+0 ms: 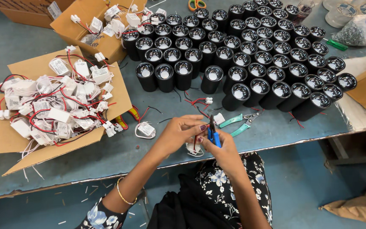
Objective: The person takes LED driver modules with red and black wires from a cardboard box, strips insulation from the wire ends using blue-handled pliers and green-handled cutters, and sets the prepared modules on the workbench beside rows of black LED light cylinders.
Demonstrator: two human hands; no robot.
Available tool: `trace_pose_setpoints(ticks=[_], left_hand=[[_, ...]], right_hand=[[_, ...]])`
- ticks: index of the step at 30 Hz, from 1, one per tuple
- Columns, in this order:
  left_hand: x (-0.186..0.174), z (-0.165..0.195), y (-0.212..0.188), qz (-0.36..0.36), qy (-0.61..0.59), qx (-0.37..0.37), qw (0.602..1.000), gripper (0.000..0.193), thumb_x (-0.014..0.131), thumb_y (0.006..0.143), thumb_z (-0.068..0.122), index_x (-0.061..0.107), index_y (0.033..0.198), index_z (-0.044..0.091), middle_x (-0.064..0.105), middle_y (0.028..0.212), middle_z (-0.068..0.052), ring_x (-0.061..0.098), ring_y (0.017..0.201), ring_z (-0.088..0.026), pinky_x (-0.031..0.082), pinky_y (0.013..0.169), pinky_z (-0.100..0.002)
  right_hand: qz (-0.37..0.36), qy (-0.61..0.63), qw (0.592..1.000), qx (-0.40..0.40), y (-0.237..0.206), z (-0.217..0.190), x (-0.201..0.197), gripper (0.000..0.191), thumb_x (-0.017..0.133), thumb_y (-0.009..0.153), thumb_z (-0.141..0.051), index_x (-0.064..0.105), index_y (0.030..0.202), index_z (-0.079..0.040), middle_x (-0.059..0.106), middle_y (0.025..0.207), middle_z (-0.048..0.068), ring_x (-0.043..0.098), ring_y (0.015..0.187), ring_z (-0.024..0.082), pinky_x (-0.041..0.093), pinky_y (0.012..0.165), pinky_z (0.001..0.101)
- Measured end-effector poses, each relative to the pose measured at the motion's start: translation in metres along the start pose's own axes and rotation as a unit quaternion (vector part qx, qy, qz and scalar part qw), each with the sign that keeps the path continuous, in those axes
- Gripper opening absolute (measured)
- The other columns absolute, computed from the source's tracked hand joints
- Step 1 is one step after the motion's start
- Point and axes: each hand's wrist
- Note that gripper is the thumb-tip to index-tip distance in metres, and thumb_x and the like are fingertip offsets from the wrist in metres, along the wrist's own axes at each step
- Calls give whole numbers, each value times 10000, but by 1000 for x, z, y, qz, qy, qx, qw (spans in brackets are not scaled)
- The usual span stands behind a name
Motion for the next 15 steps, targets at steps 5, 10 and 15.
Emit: trace_pose_setpoints(ticks=[5, 10, 15], left_hand=[[3, -26, 9, 72, 92, 95, 989, 249, 701, 901, 120, 770, 1116, 16, 665, 1372, -189, 708, 1127, -224, 550, 956, -327], [5, -36, 12, 18, 55, 20, 998, 340, 564, 1026, 228, 646, 1319, 76, 696, 1135, -143, 658, 977, -179, 541, 847, -321], [-6, -40, 12, -102, -10, -10, 995, 374, 479, 1069, 324, 620, 1226, 16, 740, 1054, -39, 685, 984, -97, 543, 893, -247]], right_hand=[[-19, -42, 999, 0, 14, 15, -3, 163, 733, 871, -171, 710, 939, -25, 647, 755, -23, 546, 698, 60, 440, 646, 234], [-5, 42, 999, -22, 23, 29, -5, 161, 721, 907, -158, 684, 936, -4, 646, 767, 4, 576, 711, 84, 471, 671, 254], [30, 124, 990, -56, 31, 33, -19, 163, 718, 934, -125, 679, 962, 30, 660, 791, 51, 598, 733, 126, 477, 704, 276]])
Point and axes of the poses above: each hand's wrist, its own y-axis towards the middle knuckle, its own x-axis out of the palm, z = x × y
